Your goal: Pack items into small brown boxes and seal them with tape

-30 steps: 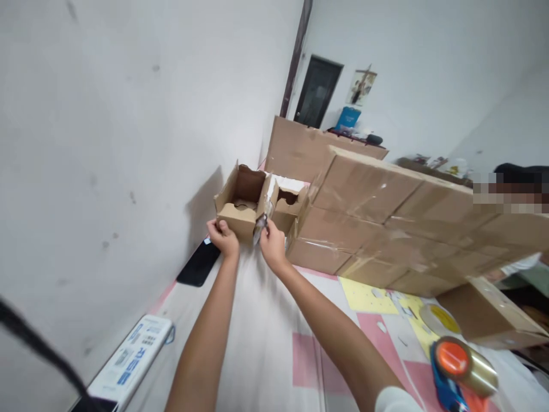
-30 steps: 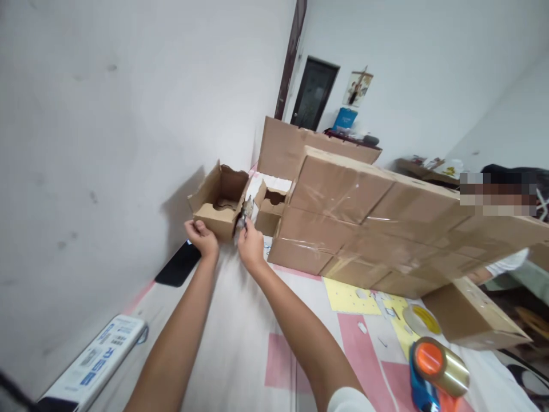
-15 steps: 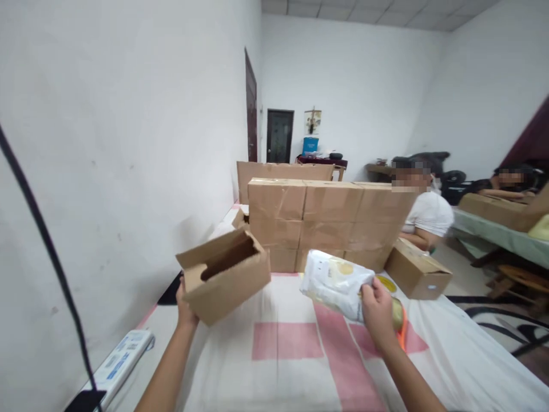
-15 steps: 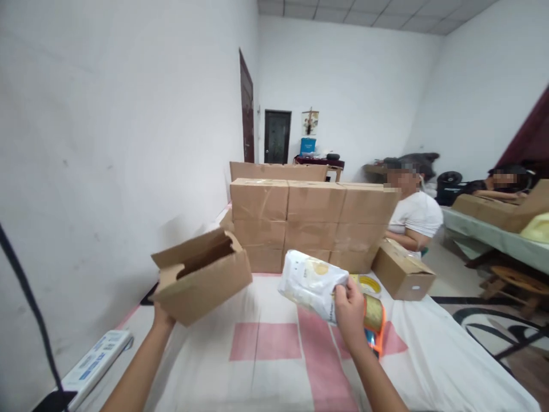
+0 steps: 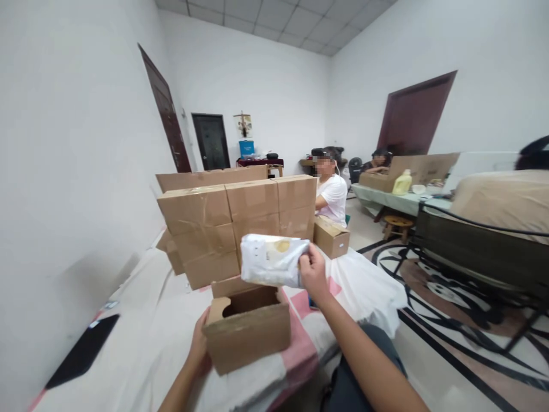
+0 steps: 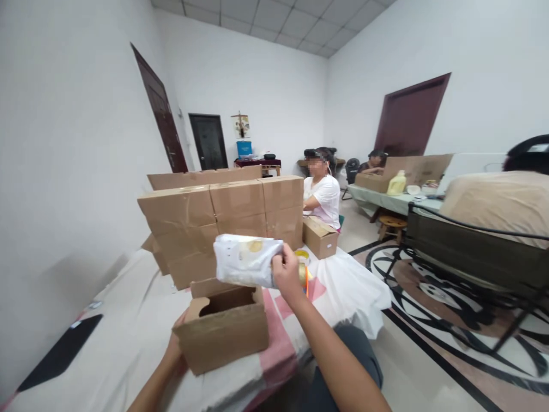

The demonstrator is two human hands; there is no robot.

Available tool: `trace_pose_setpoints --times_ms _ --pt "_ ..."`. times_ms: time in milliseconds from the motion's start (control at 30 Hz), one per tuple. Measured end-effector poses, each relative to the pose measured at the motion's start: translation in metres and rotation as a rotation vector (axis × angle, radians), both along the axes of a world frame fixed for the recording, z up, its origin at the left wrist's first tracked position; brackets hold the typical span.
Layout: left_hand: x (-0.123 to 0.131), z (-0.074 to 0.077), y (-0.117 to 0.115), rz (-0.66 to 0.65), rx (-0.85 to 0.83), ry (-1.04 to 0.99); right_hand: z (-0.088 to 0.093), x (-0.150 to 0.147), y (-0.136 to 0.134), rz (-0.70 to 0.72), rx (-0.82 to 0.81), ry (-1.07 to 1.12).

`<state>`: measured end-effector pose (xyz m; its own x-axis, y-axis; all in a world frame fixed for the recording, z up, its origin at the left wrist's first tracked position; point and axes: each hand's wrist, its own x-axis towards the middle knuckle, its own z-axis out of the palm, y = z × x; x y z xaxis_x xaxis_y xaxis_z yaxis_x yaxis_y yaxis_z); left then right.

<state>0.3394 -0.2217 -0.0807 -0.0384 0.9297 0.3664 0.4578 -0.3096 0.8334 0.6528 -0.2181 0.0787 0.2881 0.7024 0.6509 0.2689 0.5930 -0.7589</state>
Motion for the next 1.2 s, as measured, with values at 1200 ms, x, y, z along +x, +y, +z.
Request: trace_pose_setpoints --times_ms 1200 --pt "-0.035 0.038 -0.041 0.076 0.636 0.161 -0.043 -0.053 0.030 0.421 -0.057 -0.263"
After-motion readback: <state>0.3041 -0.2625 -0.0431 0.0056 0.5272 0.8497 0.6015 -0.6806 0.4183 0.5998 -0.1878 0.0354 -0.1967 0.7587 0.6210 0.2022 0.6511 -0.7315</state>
